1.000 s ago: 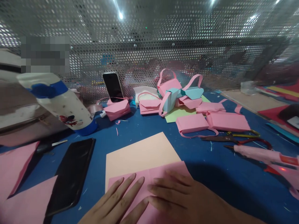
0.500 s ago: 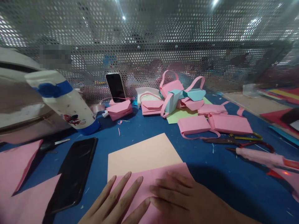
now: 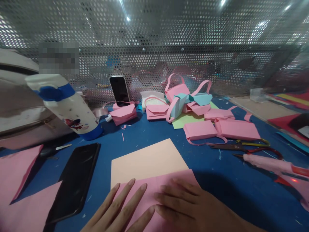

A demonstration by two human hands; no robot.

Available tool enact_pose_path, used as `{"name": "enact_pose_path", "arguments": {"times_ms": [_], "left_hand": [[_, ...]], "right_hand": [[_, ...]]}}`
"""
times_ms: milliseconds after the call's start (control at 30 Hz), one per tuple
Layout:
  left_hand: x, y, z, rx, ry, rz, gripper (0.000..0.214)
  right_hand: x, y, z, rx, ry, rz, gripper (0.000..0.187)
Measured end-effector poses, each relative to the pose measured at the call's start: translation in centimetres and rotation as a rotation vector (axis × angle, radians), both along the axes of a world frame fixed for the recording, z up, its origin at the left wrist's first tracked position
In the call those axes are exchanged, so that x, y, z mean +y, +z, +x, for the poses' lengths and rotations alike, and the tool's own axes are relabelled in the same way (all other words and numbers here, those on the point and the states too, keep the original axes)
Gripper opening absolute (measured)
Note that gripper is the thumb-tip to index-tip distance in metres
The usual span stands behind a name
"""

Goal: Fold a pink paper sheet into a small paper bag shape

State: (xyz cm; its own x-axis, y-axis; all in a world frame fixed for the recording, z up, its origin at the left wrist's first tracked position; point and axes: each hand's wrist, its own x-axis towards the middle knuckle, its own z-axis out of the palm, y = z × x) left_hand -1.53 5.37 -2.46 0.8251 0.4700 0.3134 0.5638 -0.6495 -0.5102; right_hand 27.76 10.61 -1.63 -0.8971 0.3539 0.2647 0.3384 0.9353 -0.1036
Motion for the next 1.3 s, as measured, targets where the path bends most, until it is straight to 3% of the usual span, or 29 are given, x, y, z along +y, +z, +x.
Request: {"name": "enact_pose_path", "arguments": {"times_ms": [133, 367, 767, 1000, 1100, 1200, 1300], "left_hand": [[-0.1, 0.2, 0.0, 0.005, 0.002, 0.001, 0.051], [0.1, 0.1, 0.0, 0.011, 0.008, 0.006, 0.049], [0.4, 0.2, -0.1, -0.006, -0.039, -0.022, 0.045], [0.4, 0.2, 0.0, 0.014, -0.052, -0.035, 0.047], [0.8, 0.8, -0.2, -0.032, -0.076, -0.100, 0.043], [1.5, 1.6, -0.6, -0.213, 0.024, -0.271, 0.039], [2.3, 2.7, -0.9, -0.392, 0.233, -0.561, 0.042]], "right_hand": [[0.0, 0.5, -0.2, -0.081, 0.090, -0.030, 0.046], [-0.1, 0.2, -0.4, -0.024, 0.056, -0.066, 0.053], [-0.1, -1.1, 0.1, -0.059, 0.078, 0.164, 0.045], [-0.4, -0.5, 0.0, -0.050, 0.064, 0.037, 0.049], [-0.3, -0.1, 0.0, -0.068, 0.070, -0.093, 0.053], [-0.2, 1.1, 0.0, -0.076, 0.105, -0.283, 0.055], [-0.4, 2.6, -0.1, -0.018, 0.116, -0.429, 0.058]]}}
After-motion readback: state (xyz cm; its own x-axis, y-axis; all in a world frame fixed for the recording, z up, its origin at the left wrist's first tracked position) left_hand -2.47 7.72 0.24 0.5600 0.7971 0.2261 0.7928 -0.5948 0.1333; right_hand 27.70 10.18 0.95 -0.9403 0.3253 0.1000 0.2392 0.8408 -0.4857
